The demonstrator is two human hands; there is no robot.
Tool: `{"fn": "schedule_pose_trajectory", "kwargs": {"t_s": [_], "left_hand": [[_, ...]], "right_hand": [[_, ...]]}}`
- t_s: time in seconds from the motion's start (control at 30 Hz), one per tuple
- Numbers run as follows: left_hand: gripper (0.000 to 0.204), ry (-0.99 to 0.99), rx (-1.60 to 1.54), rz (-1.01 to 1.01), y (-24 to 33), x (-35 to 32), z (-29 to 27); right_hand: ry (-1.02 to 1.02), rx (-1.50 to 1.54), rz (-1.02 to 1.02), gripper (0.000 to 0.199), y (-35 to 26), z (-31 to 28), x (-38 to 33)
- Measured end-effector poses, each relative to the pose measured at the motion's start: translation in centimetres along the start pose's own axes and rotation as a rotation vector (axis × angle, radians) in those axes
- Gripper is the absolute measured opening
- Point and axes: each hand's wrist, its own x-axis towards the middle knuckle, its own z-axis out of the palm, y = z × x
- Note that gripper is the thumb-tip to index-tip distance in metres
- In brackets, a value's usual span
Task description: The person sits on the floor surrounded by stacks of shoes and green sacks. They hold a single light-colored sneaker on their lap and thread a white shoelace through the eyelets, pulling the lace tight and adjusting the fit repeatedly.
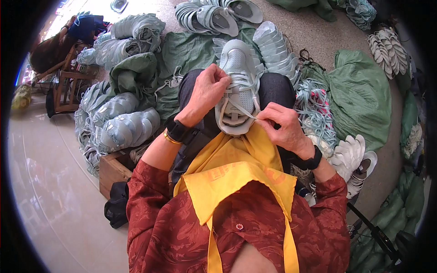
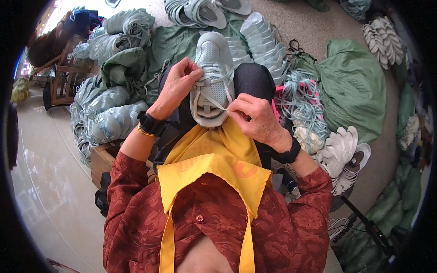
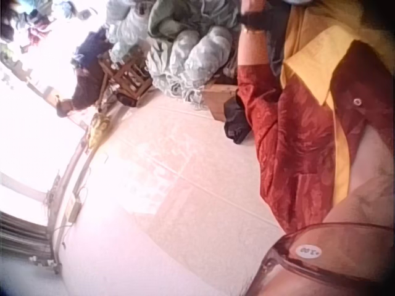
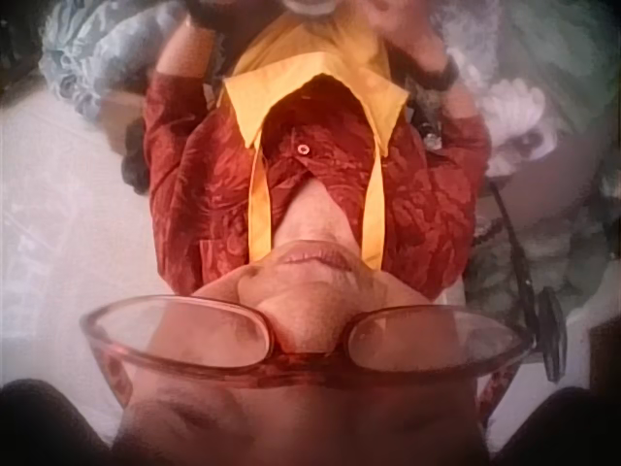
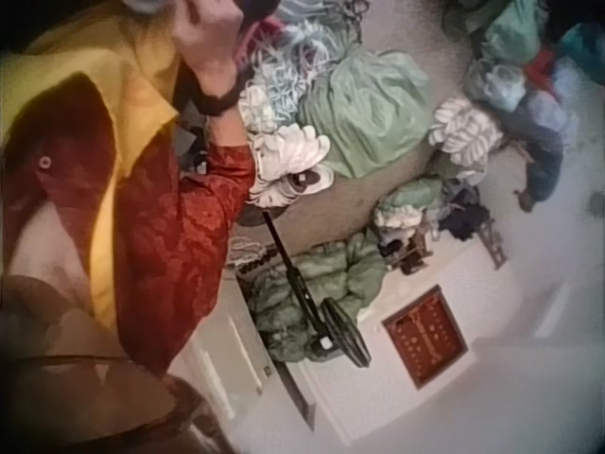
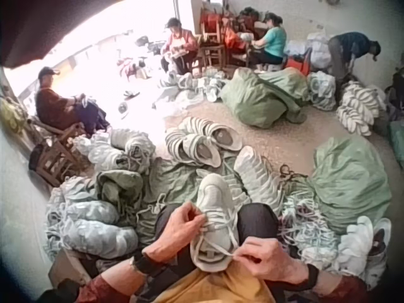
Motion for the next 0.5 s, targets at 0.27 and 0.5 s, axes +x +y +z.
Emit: {"fn": "schedule_pose_trajectory", "kwargs": {"t_s": [0.27,0.5], "left_hand": [[0.017,-0.003,-0.037,-0.022,-0.17,-0.28,0.21],[0.014,0.025,-0.034,-0.003,-0.47,-0.26,0.44]], "right_hand": [[0.009,0.017,0.015,0.004,0.07,-0.08,-0.16],[0.028,0.031,0.015,0.005,0.14,0.12,-0.16]]}}
